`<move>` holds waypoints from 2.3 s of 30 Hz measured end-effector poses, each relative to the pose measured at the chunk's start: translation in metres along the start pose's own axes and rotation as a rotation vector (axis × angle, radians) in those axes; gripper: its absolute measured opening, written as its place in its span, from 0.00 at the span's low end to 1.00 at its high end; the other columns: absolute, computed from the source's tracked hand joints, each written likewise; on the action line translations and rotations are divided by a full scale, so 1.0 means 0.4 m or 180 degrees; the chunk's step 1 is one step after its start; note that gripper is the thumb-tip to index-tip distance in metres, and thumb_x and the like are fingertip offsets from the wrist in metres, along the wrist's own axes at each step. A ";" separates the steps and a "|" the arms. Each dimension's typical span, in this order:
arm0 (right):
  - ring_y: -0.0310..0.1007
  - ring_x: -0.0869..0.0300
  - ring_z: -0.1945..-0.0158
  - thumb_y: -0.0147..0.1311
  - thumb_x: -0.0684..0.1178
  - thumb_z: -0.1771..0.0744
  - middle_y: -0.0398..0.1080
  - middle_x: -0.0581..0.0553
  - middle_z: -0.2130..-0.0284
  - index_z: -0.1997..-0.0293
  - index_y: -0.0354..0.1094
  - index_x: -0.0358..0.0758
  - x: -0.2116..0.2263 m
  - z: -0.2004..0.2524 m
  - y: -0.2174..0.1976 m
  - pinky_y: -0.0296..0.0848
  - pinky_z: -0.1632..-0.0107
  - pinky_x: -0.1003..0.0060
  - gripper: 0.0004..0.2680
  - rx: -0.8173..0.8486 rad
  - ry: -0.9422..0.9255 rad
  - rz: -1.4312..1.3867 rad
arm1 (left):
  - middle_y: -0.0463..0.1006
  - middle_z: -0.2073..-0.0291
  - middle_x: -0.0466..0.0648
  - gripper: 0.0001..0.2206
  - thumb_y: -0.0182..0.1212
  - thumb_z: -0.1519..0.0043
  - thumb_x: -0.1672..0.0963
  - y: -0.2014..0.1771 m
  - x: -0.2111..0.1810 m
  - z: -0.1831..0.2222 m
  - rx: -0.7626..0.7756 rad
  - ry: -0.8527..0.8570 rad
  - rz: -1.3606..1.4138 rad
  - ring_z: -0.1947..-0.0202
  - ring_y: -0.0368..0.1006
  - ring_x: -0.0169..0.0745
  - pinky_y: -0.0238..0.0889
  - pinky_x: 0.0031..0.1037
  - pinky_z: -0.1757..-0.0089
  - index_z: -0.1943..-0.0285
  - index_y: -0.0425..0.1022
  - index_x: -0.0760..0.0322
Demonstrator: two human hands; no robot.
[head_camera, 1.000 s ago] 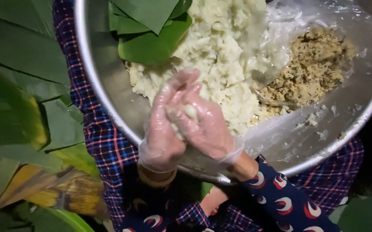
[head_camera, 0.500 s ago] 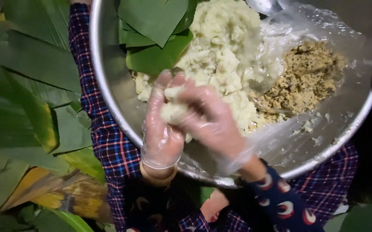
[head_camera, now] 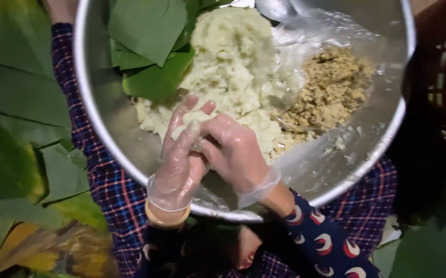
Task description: Portioning and shaping dough or mash and placing it onto banana leaves for wrapping.
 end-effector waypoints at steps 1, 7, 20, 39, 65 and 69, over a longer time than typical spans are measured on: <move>0.78 0.49 0.59 0.62 0.43 0.38 0.72 0.45 0.66 0.54 0.76 0.49 -0.001 -0.010 -0.023 0.78 0.55 0.56 0.10 0.0085 -0.0003 -0.0156 | 0.74 0.41 0.62 0.24 0.61 0.39 0.56 0.013 -0.007 0.003 0.0168 -0.0013 -0.0070 0.51 0.76 0.52 0.77 0.43 0.55 0.32 0.64 0.58; 0.76 0.49 0.50 0.67 0.39 0.39 0.77 0.43 0.58 0.52 0.76 0.46 -0.138 -0.031 -0.291 0.75 0.47 0.57 0.13 0.0295 0.0111 0.0662 | 0.77 0.57 0.58 0.21 0.59 0.38 0.61 -0.020 -0.014 -0.019 0.0046 0.0044 0.0045 0.71 0.73 0.46 0.69 0.28 0.76 0.35 0.68 0.56; 0.79 0.46 0.59 0.64 0.48 0.38 0.76 0.48 0.65 0.57 0.77 0.56 -0.503 -0.017 -0.300 0.79 0.54 0.54 0.08 0.0452 0.0918 0.2295 | 0.77 0.56 0.53 0.16 0.54 0.34 0.56 -0.013 -0.027 -0.025 -0.0221 -0.0203 0.0280 0.61 0.76 0.48 0.76 0.42 0.61 0.36 0.66 0.54; 0.80 0.52 0.59 0.64 0.45 0.38 0.79 0.48 0.65 0.60 0.76 0.47 0.063 -0.061 -0.036 0.79 0.56 0.58 0.06 0.0430 -0.0460 0.0264 | 0.76 0.42 0.61 0.27 0.54 0.38 0.43 -0.038 0.007 -0.034 0.0215 -0.0491 0.0623 0.44 0.73 0.59 0.70 0.60 0.49 0.37 0.70 0.60; 0.76 0.52 0.42 0.56 0.31 0.38 0.77 0.40 0.53 0.59 0.79 0.39 0.114 -0.021 0.056 0.75 0.40 0.61 0.11 -0.0432 0.0257 -0.1792 | 0.66 0.30 0.55 0.22 0.47 0.35 0.52 -0.044 0.004 -0.046 0.0104 0.0224 0.0829 0.32 0.63 0.57 0.60 0.44 0.37 0.32 0.69 0.58; 0.75 0.56 0.63 0.41 0.31 0.38 0.72 0.37 0.50 0.50 0.70 0.33 0.076 -0.003 0.026 0.83 0.61 0.67 0.15 -0.0151 0.0413 -0.2841 | 0.67 0.29 0.51 0.23 0.47 0.36 0.48 -0.005 -0.031 0.003 -0.0417 0.0038 0.0568 0.31 0.62 0.56 0.56 0.42 0.35 0.34 0.72 0.54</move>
Point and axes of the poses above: each hand's wrist, its own z-axis away from the middle knuckle, its own y-axis out of the palm, x = y × z, the point moved 1 cm from there along -z, towards the middle knuckle
